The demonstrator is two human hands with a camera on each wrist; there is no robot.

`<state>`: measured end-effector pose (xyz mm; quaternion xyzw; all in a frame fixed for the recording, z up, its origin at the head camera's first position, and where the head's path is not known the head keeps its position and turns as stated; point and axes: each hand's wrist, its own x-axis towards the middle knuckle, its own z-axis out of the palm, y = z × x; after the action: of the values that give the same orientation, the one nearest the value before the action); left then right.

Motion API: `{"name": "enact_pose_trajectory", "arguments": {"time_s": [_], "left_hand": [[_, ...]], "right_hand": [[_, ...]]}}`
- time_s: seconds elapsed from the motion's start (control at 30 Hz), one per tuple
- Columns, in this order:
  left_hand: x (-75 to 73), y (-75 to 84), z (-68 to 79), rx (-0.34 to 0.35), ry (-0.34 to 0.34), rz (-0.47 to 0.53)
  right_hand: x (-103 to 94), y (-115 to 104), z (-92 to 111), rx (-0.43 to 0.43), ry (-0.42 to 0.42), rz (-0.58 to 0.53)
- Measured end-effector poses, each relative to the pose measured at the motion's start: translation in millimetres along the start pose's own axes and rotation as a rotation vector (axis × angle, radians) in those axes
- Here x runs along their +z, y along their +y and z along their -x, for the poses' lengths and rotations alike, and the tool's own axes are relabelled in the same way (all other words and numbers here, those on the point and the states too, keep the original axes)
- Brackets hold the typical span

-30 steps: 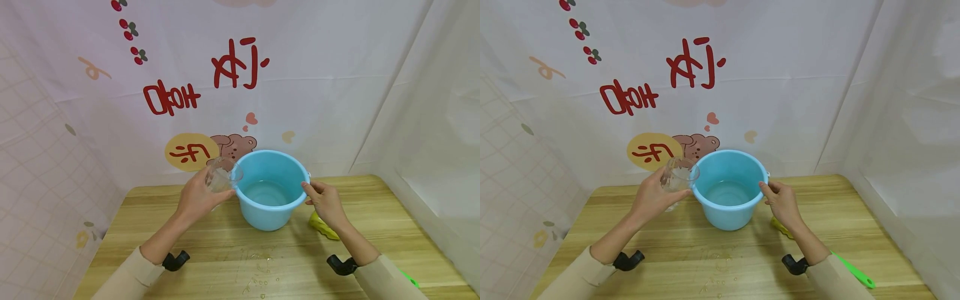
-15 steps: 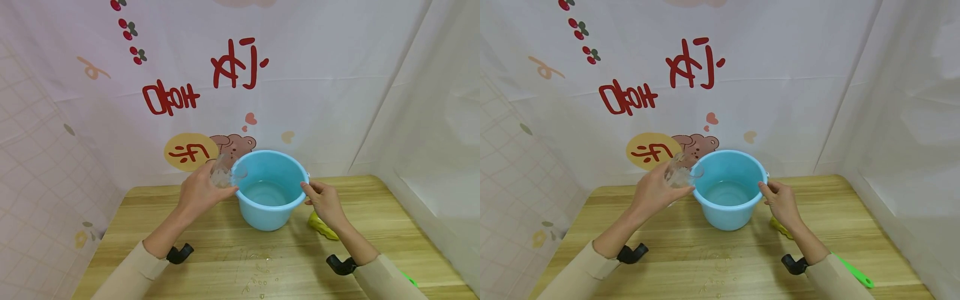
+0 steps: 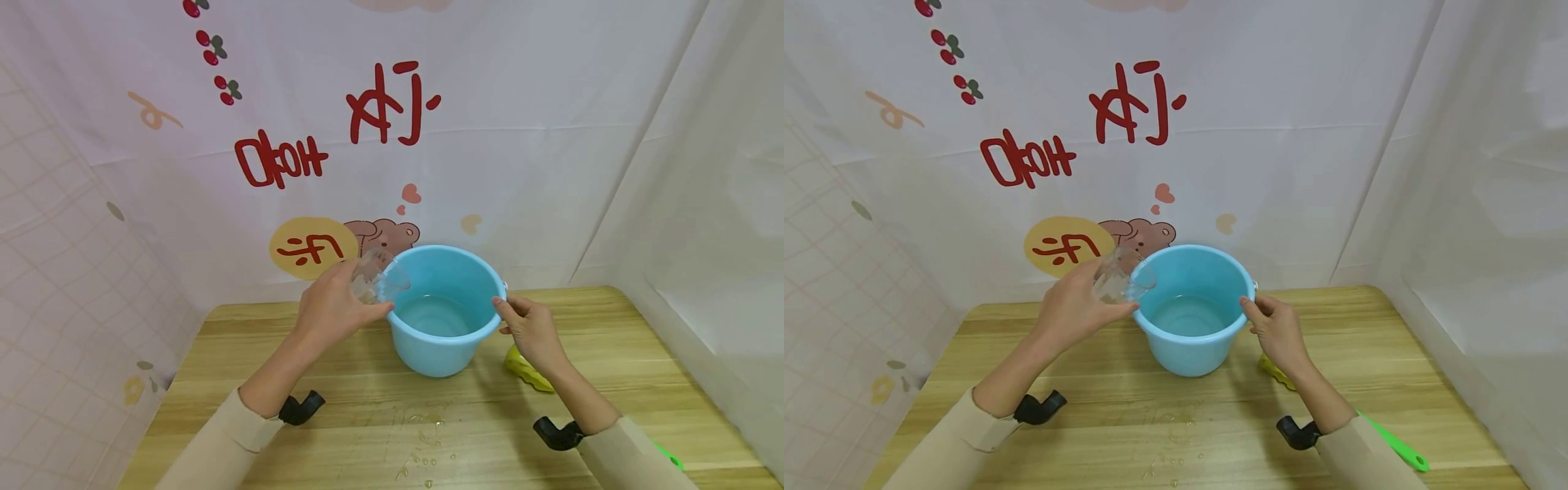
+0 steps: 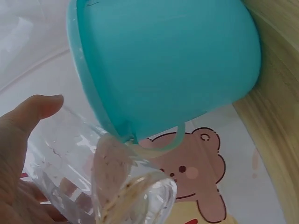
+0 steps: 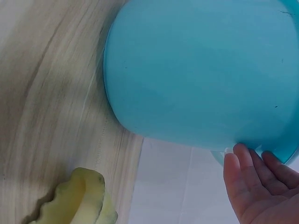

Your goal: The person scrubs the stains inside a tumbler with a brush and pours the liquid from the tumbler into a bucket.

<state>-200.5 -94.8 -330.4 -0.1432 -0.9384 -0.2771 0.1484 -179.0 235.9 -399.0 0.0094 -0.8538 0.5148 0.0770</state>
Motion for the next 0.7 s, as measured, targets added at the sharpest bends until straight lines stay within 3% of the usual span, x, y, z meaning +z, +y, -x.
{"name": "enact_pose_trajectory", "arguments": {"time_s": [0.27,0.7], "left_hand": [[-5.6,7.2,-4.0,0.010,-0.054,-0.054],[-5.7,15.6,-6.8,0.038,-0.060,-0.133]], "right_hand": [[0.4,1,0,0.000,0.008,-0.020],[0.7,1,-1,0.016,0.005,-0.019]]}}
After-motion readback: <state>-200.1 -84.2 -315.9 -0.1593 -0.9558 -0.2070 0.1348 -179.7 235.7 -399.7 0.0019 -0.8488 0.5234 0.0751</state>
